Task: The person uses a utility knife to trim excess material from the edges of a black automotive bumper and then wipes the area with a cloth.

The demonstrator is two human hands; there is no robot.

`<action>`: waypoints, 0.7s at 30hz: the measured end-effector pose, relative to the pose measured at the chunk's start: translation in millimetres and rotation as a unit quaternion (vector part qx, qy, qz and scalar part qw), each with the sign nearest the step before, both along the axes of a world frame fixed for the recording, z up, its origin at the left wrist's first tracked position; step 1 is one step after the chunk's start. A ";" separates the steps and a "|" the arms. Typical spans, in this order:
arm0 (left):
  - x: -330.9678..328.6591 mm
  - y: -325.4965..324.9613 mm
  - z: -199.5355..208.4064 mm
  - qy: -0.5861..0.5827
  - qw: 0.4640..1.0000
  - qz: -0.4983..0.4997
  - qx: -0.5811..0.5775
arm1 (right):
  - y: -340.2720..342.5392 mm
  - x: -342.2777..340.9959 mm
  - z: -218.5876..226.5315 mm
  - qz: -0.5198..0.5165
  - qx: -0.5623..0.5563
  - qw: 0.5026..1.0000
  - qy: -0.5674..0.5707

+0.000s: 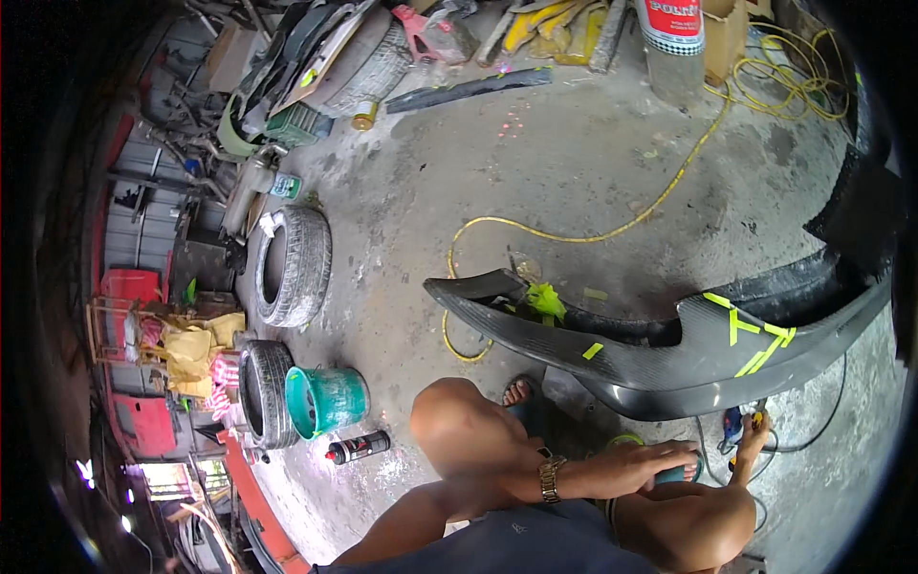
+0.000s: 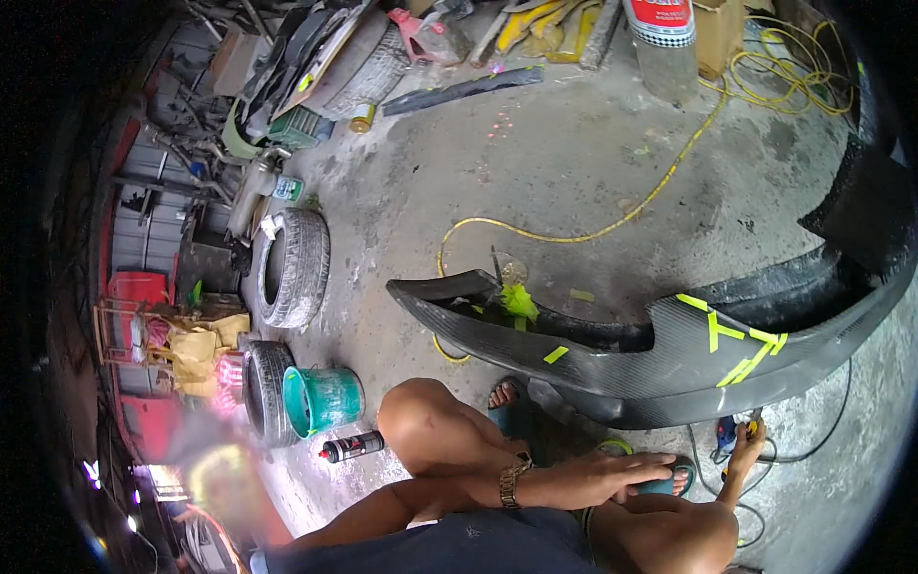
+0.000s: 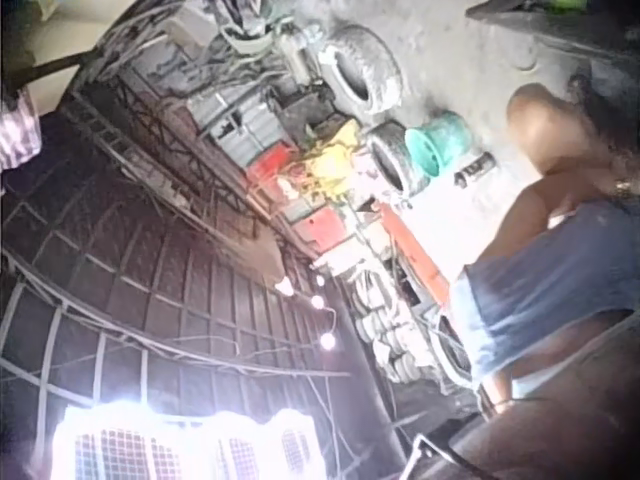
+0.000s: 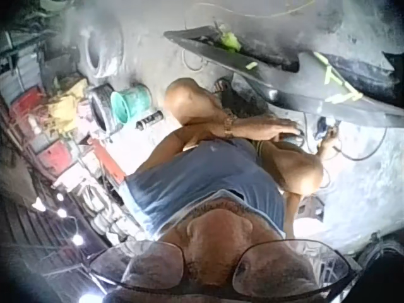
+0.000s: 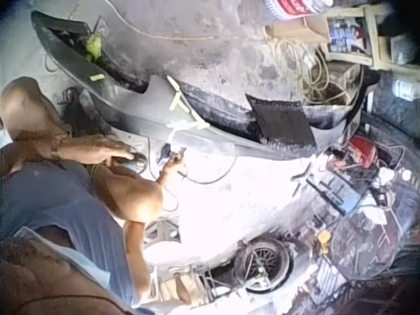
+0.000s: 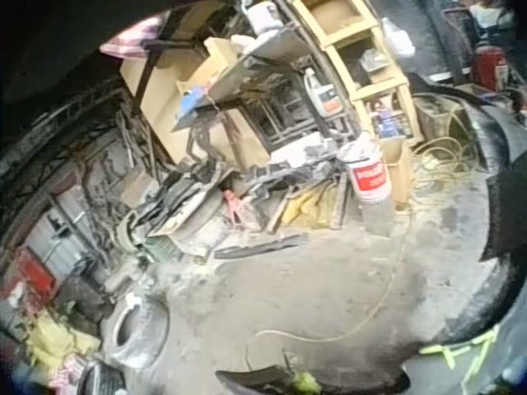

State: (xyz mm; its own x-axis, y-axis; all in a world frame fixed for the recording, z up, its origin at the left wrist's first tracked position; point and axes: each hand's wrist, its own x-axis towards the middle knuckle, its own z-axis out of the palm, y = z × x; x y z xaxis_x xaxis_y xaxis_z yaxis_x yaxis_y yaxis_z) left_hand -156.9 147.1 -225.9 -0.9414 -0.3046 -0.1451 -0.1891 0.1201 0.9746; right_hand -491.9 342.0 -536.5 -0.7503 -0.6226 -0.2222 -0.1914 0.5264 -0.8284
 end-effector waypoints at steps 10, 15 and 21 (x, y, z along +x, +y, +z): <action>-19.7 3.9 6.4 0.086 0.995 0.000 -0.046 | 47.6 -16.4 105.1 -0.191 -0.030 0.981 -0.010; -30.5 -17.4 39.7 0.164 0.985 0.043 -0.044 | 42.8 -37.4 275.4 -0.155 -0.056 0.984 0.061; -20.3 -53.2 83.3 0.227 0.944 0.226 -0.081 | -86.7 38.1 397.8 0.017 -0.191 0.972 0.139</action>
